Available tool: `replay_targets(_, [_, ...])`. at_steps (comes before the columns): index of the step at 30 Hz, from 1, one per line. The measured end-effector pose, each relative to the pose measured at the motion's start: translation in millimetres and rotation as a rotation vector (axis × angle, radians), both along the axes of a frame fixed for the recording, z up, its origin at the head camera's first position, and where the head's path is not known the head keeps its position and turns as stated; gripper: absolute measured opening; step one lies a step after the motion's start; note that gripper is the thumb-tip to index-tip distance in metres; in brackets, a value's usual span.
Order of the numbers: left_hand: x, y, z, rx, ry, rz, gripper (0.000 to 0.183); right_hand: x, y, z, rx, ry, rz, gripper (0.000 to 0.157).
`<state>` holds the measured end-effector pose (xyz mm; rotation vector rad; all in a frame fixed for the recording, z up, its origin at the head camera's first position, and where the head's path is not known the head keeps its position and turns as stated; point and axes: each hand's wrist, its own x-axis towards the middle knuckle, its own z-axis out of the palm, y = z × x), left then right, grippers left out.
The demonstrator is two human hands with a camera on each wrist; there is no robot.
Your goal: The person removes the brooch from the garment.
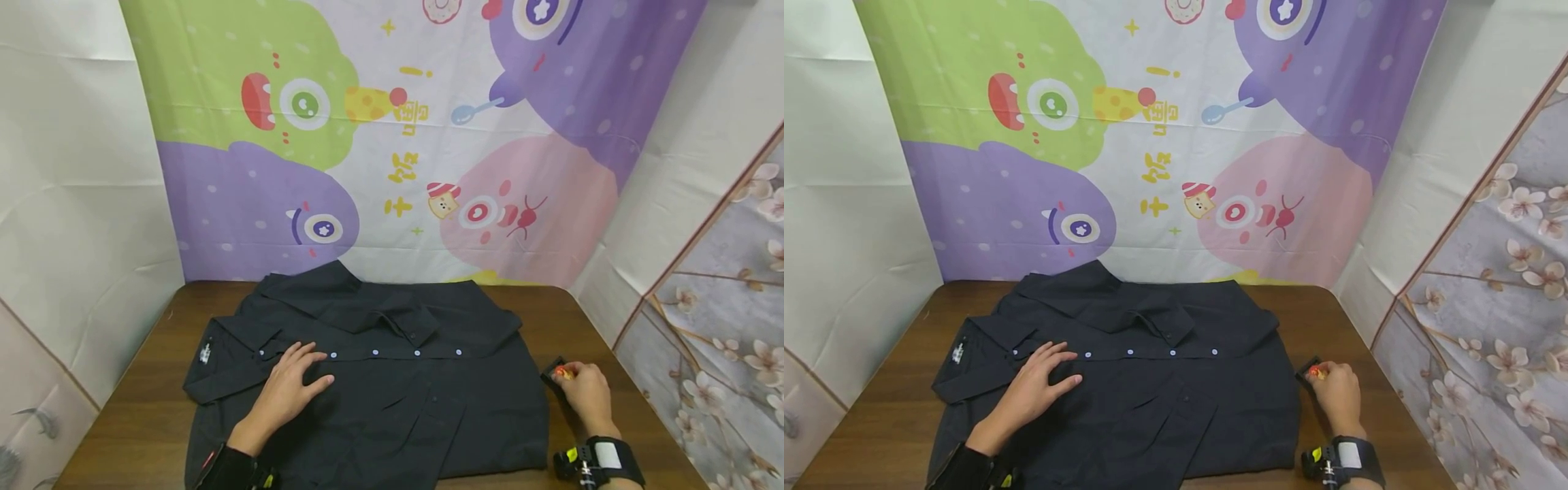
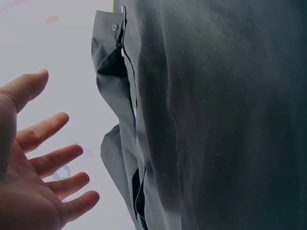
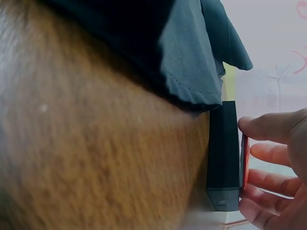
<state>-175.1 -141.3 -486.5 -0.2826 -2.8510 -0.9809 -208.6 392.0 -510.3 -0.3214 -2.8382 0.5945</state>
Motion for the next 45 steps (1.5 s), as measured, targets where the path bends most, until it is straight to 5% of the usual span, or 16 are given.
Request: replay_targets(45, [-0.9,-0.1,2.0,-0.001,-0.026,-0.010,0.040,2.6,1.6,-0.3,-0.003,-0.007,0.003,0.034])
